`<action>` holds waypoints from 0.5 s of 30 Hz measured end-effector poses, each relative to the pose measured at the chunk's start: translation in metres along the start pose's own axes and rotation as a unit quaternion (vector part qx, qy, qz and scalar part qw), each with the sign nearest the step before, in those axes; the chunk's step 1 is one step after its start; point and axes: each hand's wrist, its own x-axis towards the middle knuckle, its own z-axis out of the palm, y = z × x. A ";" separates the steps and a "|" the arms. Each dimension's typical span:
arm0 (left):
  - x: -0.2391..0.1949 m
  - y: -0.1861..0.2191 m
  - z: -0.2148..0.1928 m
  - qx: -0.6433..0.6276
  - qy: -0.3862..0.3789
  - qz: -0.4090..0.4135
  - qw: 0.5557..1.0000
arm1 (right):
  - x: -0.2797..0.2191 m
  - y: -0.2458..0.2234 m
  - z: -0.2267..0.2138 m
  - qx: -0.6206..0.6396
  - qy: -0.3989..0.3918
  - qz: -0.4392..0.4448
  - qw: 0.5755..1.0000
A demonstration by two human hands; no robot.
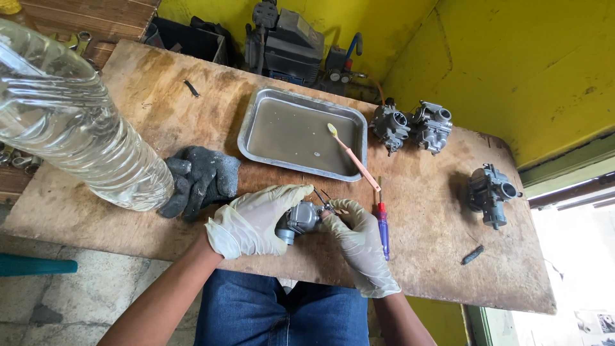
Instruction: Disassembling and cleaning a motorcycle carburetor using a screwdriver and a small brush on a workbench.
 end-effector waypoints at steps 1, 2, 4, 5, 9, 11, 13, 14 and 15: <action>0.001 0.000 -0.001 -0.019 0.001 0.000 1.000 | -0.001 0.000 -0.001 -0.001 0.012 0.002 1.000; 0.000 0.000 -0.001 -0.039 0.002 -0.001 0.999 | -0.002 0.000 -0.003 -0.003 0.024 0.006 1.000; 0.003 -0.003 0.002 -0.047 0.007 0.002 0.999 | -0.004 -0.002 -0.014 -0.020 0.027 0.001 0.999; 0.005 -0.006 0.002 -0.055 0.012 0.006 0.998 | -0.004 -0.003 -0.019 -0.036 0.031 -0.004 0.999; 0.005 -0.015 0.009 -0.062 0.041 0.079 0.994 | -0.010 -0.014 -0.041 0.013 -0.005 0.006 1.000; 0.005 -0.014 0.007 -0.049 0.039 0.075 0.995 | -0.005 -0.003 -0.050 -0.101 -0.049 -0.138 0.984; 0.006 -0.011 0.002 -0.048 0.022 0.060 0.997 | -0.001 -0.005 -0.054 -0.161 -0.084 -0.232 0.956; 0.006 -0.010 -0.001 -0.046 0.003 0.045 0.998 | 0.001 -0.006 -0.056 -0.217 -0.116 -0.322 0.914; 0.005 -0.007 -0.004 -0.046 0.006 0.044 0.998 | 0.009 0.004 -0.058 -0.218 -0.118 -0.323 0.913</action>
